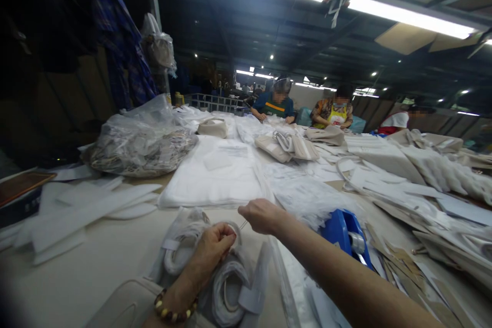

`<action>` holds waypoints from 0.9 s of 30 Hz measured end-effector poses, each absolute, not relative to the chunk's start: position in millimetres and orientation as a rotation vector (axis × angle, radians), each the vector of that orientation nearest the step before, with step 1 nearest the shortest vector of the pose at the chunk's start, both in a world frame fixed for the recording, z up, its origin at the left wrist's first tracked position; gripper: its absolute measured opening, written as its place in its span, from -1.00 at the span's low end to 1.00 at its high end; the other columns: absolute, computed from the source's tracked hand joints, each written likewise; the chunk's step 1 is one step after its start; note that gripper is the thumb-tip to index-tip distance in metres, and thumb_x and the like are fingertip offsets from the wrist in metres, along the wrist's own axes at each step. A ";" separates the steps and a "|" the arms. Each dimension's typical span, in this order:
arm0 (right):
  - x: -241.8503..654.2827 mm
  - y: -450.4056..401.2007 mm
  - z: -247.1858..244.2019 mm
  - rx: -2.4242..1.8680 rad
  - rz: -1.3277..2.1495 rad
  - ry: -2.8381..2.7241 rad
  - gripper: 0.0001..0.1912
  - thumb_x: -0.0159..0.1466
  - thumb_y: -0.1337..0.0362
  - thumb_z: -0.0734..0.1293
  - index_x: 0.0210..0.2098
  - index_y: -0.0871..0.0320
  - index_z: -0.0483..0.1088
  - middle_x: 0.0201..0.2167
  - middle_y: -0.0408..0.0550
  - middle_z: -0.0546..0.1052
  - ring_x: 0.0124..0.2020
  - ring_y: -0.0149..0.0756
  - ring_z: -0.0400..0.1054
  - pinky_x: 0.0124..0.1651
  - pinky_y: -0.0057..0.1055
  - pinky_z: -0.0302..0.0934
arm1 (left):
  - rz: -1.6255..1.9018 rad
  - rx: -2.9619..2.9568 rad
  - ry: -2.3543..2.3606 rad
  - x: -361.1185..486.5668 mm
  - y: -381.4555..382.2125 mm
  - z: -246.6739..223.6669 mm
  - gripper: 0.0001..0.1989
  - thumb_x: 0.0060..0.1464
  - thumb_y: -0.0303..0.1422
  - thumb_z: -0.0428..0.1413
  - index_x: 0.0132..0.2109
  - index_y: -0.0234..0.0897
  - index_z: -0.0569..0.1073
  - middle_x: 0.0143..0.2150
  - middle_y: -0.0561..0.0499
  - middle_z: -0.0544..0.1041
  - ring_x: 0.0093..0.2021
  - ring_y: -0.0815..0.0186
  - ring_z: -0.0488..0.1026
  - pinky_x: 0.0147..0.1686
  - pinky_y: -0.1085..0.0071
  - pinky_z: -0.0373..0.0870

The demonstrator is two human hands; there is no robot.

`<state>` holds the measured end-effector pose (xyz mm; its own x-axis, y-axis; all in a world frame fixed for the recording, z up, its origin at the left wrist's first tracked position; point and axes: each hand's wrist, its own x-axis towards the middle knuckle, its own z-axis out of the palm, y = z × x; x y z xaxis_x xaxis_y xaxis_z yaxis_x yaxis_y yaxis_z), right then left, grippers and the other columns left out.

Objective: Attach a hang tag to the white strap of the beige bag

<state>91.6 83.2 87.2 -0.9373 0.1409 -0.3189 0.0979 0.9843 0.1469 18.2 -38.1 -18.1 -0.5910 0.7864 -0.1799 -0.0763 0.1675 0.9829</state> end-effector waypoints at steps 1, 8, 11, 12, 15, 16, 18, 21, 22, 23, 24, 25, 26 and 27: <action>90.8 80.5 92.5 0.207 0.177 2.787 -0.64 0.13 0.60 0.16 -0.13 0.30 0.41 -0.31 0.23 0.56 -0.21 -0.05 0.46 -0.33 -0.37 0.16 | 1.508 0.695 1.740 17.8 -38.2 -18.2 -0.94 -0.19 -0.42 0.06 -0.54 -0.27 0.33 -0.71 0.20 0.22 -0.66 0.45 0.15 -0.62 0.51 0.01; 81.6 63.8 116.5 0.509 -0.191 2.748 -0.77 -0.01 0.59 0.27 -0.39 0.28 0.47 -0.41 0.15 0.54 -0.24 0.02 0.43 -0.28 -0.30 0.14 | 1.489 0.768 1.717 21.4 -44.8 -17.8 -0.89 -0.06 -0.36 0.01 -0.51 -0.25 0.28 -0.71 0.20 0.23 -0.66 0.42 0.15 -0.59 0.49 0.05; 84.1 60.0 109.4 0.753 -0.592 2.641 -0.83 -0.11 0.54 0.36 -0.49 0.24 0.44 -0.60 -0.08 0.45 -0.44 -0.20 0.38 -0.40 -0.41 0.13 | 1.477 0.768 1.714 21.8 -47.9 -16.9 -0.84 -0.05 -0.33 0.00 -0.53 -0.24 0.25 -0.71 0.18 0.24 -0.66 0.42 0.15 -0.59 0.49 0.03; 87.2 58.4 104.5 0.841 -0.753 2.595 -0.82 -0.11 0.50 0.37 -0.46 0.24 0.43 -0.63 -0.15 0.42 -0.49 -0.28 0.35 -0.44 -0.44 0.13 | 1.477 0.765 1.715 21.4 -48.5 -16.4 -0.83 -0.05 -0.33 0.00 -0.54 -0.24 0.25 -0.71 0.18 0.23 -0.66 0.42 0.15 -0.60 0.49 0.02; 101.1 50.9 86.1 1.088 -1.231 2.446 -0.84 -0.03 0.44 0.32 -0.40 0.22 0.35 -0.63 -0.26 0.35 -0.58 -0.46 0.26 -0.50 -0.53 0.12 | 1.492 0.751 1.706 19.8 -49.6 -15.4 -0.83 -0.06 -0.35 -0.02 -0.56 -0.24 0.24 -0.71 0.18 0.21 -0.65 0.43 0.12 -0.61 0.48 -0.01; 106.3 47.4 80.0 1.155 -1.367 2.390 -0.87 -0.01 0.44 0.29 -0.42 0.21 0.32 -0.64 -0.27 0.33 -0.60 -0.50 0.24 -0.51 -0.56 0.12 | 1.502 0.745 1.700 19.3 -49.8 -15.4 -0.84 -0.06 -0.37 -0.04 -0.57 -0.24 0.23 -0.70 0.18 0.20 -0.65 0.43 0.11 -0.61 0.47 -0.01; 115.2 39.9 69.6 1.255 -1.590 2.250 -0.92 0.00 0.44 0.27 -0.48 0.21 0.26 -0.65 -0.26 0.32 -0.62 -0.52 0.23 -0.53 -0.57 0.14 | 1.524 0.732 1.684 18.7 -50.1 -15.4 -0.84 -0.07 -0.38 -0.06 -0.57 -0.23 0.21 -0.70 0.18 0.18 -0.64 0.42 0.10 -0.61 0.47 -0.02; 121.9 29.6 60.6 1.345 -1.831 2.036 -0.91 0.03 0.45 0.25 -0.52 0.20 0.21 -0.64 -0.20 0.36 -0.65 -0.50 0.26 -0.54 -0.55 0.22 | 1.554 0.713 1.648 19.1 -50.7 -14.3 -0.84 -0.07 -0.35 -0.08 -0.56 -0.21 0.18 -0.68 0.17 0.17 -0.64 0.42 0.11 -0.62 0.47 -0.02; 122.4 27.0 59.3 1.367 -1.891 1.982 -0.91 0.04 0.45 0.24 -0.52 0.20 0.20 -0.64 -0.18 0.37 -0.66 -0.50 0.27 -0.56 -0.55 0.22 | 1.563 0.706 1.633 19.5 -51.1 -13.1 -0.84 -0.07 -0.33 -0.08 -0.56 -0.21 0.17 -0.68 0.18 0.17 -0.64 0.43 0.11 -0.63 0.48 -0.02; 122.5 24.9 58.6 1.388 -1.942 1.942 -0.91 0.06 0.46 0.24 -0.52 0.21 0.20 -0.64 -0.17 0.38 -0.67 -0.51 0.27 -0.58 -0.57 0.21 | 1.570 0.700 1.614 20.0 -51.7 -11.4 -0.84 -0.08 -0.32 -0.08 -0.56 -0.21 0.16 -0.68 0.18 0.16 -0.65 0.43 0.10 -0.64 0.48 -0.02; 122.3 23.4 58.4 1.406 -1.982 1.910 -0.91 0.08 0.47 0.23 -0.51 0.21 0.20 -0.64 -0.17 0.39 -0.69 -0.51 0.27 -0.61 -0.59 0.19 | 1.575 0.693 1.592 20.5 -52.5 -9.1 -0.84 -0.09 -0.30 -0.08 -0.55 -0.21 0.16 -0.69 0.18 0.16 -0.66 0.44 0.10 -0.65 0.49 -0.02; 122.2 22.4 58.4 1.418 -2.012 1.882 -0.90 0.09 0.48 0.22 -0.50 0.21 0.21 -0.65 -0.16 0.40 -0.71 -0.50 0.27 -0.64 -0.60 0.17 | 1.577 0.686 1.570 21.1 -53.7 -6.5 -0.85 -0.10 -0.29 -0.07 -0.55 -0.21 0.16 -0.69 0.18 0.16 -0.67 0.44 0.10 -0.66 0.49 -0.01; 122.3 21.9 58.4 1.424 -2.034 1.859 -0.90 0.10 0.49 0.21 -0.50 0.22 0.21 -0.67 -0.15 0.39 -0.72 -0.49 0.27 -0.67 -0.60 0.15 | 1.579 0.680 1.548 21.8 -55.4 -3.6 -0.85 -0.12 -0.28 -0.07 -0.54 -0.22 0.17 -0.69 0.18 0.18 -0.68 0.45 0.10 -0.66 0.50 -0.01; 122.5 21.8 58.2 1.424 -2.051 1.840 -0.89 0.09 0.50 0.21 -0.51 0.22 0.21 -0.69 -0.16 0.39 -0.74 -0.47 0.27 -0.69 -0.60 0.13 | 1.577 0.676 1.528 22.5 -57.6 -0.7 -0.84 -0.13 -0.26 -0.06 -0.54 -0.22 0.18 -0.69 0.17 0.21 -0.68 0.46 0.11 -0.67 0.51 -0.01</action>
